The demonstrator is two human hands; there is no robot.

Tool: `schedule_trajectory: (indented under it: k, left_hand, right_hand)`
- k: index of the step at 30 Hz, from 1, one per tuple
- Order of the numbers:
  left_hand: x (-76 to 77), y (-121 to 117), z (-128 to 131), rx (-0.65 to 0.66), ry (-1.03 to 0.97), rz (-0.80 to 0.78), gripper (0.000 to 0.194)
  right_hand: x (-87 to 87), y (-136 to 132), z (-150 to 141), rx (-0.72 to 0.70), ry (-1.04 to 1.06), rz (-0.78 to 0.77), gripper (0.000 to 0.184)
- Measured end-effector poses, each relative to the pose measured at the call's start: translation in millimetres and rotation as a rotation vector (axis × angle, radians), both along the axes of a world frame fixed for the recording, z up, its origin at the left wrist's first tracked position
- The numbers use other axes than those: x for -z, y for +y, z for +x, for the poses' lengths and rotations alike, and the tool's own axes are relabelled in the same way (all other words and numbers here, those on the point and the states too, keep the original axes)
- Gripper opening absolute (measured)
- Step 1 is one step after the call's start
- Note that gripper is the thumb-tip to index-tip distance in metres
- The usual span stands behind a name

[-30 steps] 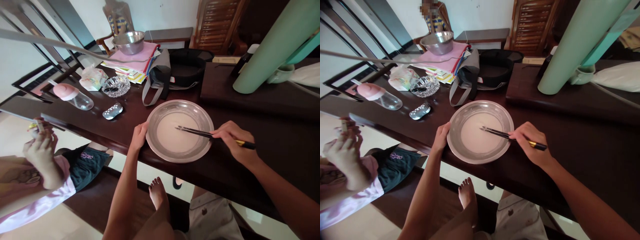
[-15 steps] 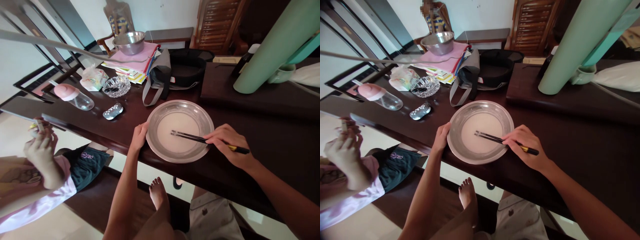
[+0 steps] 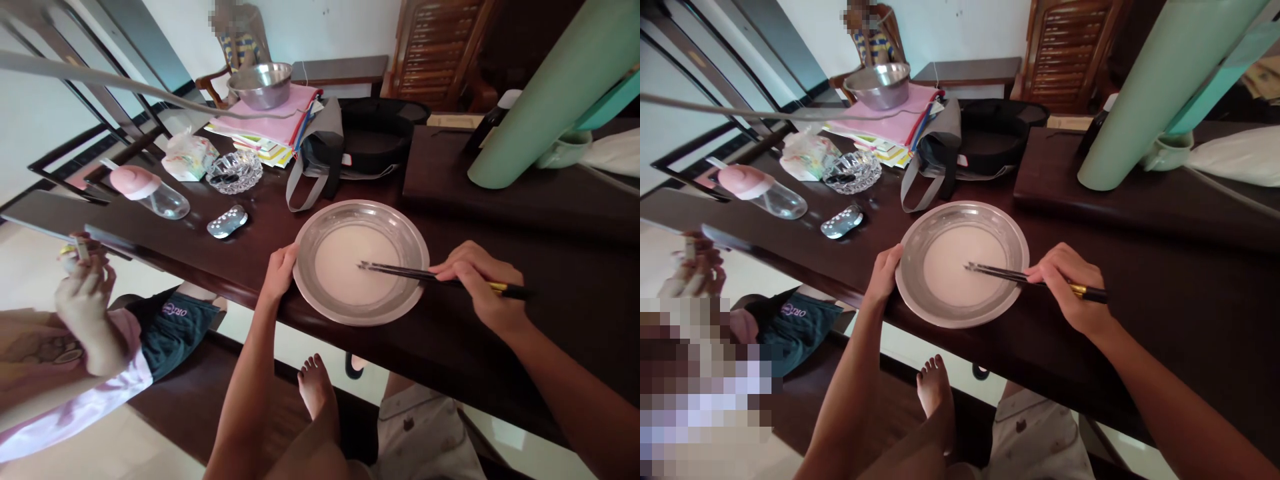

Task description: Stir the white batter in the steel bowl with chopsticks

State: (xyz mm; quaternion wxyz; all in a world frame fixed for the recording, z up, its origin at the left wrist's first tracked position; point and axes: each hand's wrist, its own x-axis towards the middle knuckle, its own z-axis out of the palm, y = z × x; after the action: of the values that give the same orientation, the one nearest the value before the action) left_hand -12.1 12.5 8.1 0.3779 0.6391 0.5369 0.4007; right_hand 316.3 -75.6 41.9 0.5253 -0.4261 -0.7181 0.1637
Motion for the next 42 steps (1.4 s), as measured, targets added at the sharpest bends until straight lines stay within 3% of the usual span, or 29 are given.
schedule_trajectory:
  k: [3,5,8,10,13,18,22,28,32,37,42]
  left_hand:
    - [-0.4,0.1,-0.2,-0.004,-0.007,-0.010,0.046]
    - [-0.3,0.6,-0.5,-0.011,-0.009,-0.006,0.046]
    - [-0.3,0.9,-0.6,-0.017,-0.006,-0.009,0.047]
    - [-0.7,0.4,-0.4,-0.018,-0.002,-0.020,0.046]
    - [-1.1,-0.2,-0.1,-0.025,-0.001,-0.029,0.046]
    - [-1.1,0.3,0.0,-0.046,0.005,-0.030,0.048]
    - [-1.6,0.2,0.1,-0.032,0.005,-0.010,0.048]
    - [-0.3,-0.4,-0.7,-0.027,0.009,-0.007,0.048]
    - [-0.1,-0.5,-0.9,-0.019,0.000,0.000,0.046]
    - [-2.0,0.0,0.4,-0.023,0.003,-0.012,0.046]
    - [-2.9,-0.3,1.5,-0.048,0.003,-0.020,0.046]
  right_hand:
    - [-1.9,-0.3,-1.7,-0.093,-0.126,-0.036,0.021]
    - [-2.3,0.2,-2.1,-0.050,-0.161,-0.033,0.017]
    - [-1.3,0.6,-0.4,0.047,-0.065,-0.038,0.022]
    - [-0.7,0.1,-0.2,-0.002,-0.021,-0.037,0.025]
    - [-0.7,-0.4,-1.9,-0.094,-0.122,-0.021,0.020]
    - [-1.4,0.0,-1.0,0.026,-0.048,-0.036,0.025]
    - [-2.9,-0.3,-3.5,-0.083,-0.108,-0.014,0.022]
    - [-3.2,-0.3,-2.7,0.007,-0.056,-0.022,0.024]
    - [-3.0,-0.7,-4.4,-0.130,-0.139,0.010,0.021]
    - [-2.2,-0.1,-2.2,0.008,-0.071,-0.016,0.024]
    - [-4.0,-2.3,-4.7,-0.077,-0.130,-0.017,0.021]
